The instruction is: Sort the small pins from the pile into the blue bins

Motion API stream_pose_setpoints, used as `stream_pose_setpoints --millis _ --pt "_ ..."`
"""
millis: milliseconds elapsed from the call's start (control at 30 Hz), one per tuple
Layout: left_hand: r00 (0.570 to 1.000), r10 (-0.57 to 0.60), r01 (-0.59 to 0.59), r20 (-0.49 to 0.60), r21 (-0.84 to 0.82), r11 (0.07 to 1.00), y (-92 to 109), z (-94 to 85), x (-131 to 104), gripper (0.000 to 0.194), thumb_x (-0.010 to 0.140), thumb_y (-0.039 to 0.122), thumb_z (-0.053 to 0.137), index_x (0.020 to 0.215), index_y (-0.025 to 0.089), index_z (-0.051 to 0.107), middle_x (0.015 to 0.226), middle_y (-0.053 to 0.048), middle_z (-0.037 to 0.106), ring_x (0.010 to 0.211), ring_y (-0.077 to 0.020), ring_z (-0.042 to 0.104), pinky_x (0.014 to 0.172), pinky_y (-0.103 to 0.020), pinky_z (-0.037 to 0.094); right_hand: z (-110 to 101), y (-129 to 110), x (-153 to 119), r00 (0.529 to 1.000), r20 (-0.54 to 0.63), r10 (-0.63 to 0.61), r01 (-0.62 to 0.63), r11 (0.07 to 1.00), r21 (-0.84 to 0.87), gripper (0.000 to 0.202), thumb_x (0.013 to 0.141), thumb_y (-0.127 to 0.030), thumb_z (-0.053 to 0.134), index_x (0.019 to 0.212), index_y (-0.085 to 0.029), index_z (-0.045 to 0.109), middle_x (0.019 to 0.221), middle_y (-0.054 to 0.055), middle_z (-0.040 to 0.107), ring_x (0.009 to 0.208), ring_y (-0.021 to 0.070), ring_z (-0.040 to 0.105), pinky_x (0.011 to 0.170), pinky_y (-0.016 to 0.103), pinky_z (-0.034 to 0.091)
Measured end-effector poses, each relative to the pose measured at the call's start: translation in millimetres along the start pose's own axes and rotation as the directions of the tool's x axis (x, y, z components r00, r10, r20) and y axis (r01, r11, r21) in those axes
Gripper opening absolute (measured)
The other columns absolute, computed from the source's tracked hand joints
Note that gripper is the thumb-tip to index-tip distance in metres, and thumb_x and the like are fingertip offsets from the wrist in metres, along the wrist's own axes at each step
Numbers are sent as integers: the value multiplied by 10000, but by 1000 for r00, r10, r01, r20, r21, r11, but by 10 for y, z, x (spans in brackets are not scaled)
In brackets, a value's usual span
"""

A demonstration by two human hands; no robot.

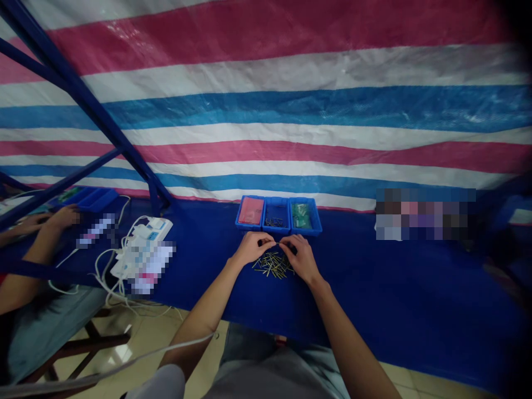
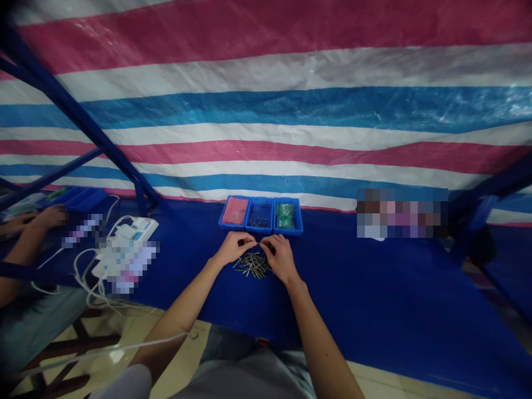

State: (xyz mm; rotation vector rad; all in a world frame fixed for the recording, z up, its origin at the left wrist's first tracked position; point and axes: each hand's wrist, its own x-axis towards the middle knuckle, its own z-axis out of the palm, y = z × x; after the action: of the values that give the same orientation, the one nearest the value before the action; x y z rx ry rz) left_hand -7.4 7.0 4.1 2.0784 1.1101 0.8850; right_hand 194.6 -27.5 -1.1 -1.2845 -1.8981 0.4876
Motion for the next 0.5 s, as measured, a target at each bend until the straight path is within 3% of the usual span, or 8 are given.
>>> stream_pose_setpoints --millis 500 --pt "1000 -21 21 19 12 1000 18 -12 -7 266 911 390 637 873 157 759 781 -34 734 665 -128 604 662 -225 448 62 76 -7 1000 9 4 -4 999 -37 295 1011 -401 462 869 -220 646 868 44 688 862 220 588 840 383 374"
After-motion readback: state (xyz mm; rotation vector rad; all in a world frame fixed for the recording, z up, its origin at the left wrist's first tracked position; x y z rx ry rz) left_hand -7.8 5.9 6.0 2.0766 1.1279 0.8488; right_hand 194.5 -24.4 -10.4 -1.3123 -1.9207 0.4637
